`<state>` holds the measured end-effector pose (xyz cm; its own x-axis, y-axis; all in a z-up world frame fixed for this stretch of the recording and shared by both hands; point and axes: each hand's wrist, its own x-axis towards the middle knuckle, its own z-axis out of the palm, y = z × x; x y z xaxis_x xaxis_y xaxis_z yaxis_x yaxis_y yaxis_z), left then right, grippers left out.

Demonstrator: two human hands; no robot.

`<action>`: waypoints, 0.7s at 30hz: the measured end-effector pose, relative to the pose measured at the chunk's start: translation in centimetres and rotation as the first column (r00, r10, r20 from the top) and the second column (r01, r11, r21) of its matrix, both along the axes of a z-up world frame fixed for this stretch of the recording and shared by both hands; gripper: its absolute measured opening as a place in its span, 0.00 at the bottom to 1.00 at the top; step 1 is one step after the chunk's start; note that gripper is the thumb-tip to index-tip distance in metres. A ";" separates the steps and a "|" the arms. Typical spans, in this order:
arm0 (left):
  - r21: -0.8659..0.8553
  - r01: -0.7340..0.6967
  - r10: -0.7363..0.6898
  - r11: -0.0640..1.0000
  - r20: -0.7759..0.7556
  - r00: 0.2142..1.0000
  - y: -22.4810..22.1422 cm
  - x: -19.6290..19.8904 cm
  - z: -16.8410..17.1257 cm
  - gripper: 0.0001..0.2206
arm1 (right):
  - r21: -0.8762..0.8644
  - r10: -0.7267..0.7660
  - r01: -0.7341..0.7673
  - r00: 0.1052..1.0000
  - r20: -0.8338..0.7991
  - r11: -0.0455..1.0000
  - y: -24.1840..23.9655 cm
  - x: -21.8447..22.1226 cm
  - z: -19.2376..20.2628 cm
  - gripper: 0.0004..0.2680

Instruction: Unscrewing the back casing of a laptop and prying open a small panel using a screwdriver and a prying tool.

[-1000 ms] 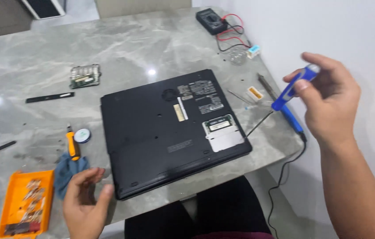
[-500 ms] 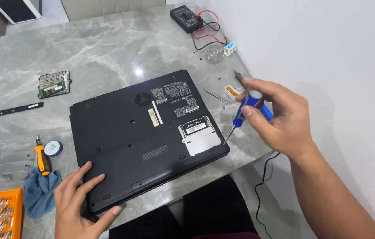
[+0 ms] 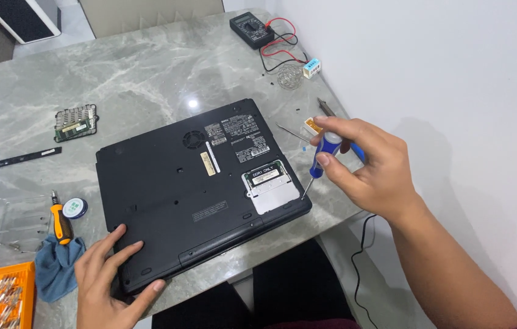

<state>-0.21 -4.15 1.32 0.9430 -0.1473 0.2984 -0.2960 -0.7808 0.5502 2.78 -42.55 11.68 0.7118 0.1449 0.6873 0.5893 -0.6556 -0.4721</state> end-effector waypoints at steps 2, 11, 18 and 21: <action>0.005 -0.006 0.006 1.000 0.000 1.000 0.0 0.0 0.0 0.29 | -0.006 0.003 -0.003 1.000 -0.003 1.000 0.1 0.0 0.0 0.11; -0.003 -0.008 0.008 1.000 0.001 1.000 0.0 -0.1 -0.1 0.28 | -0.019 0.045 -0.045 0.999 0.029 0.999 0.1 0.0 -1.7 0.13; 0.012 -0.008 0.008 1.000 0.011 1.000 0.0 0.0 -0.3 0.28 | 0.033 0.168 -0.168 0.986 0.012 0.985 -0.1 -0.6 -1.7 0.14; 0.021 -0.010 0.009 1.000 0.028 1.000 0.0 0.0 -0.4 0.29 | 0.063 0.186 -0.186 0.983 0.012 0.981 0.0 -0.9 -2.3 0.13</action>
<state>-0.23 -4.12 0.95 0.9357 -0.1448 0.3218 -0.3036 -0.7951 0.5250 1.86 -42.52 9.42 0.6722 0.2303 0.7037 0.7012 -0.5033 -0.5051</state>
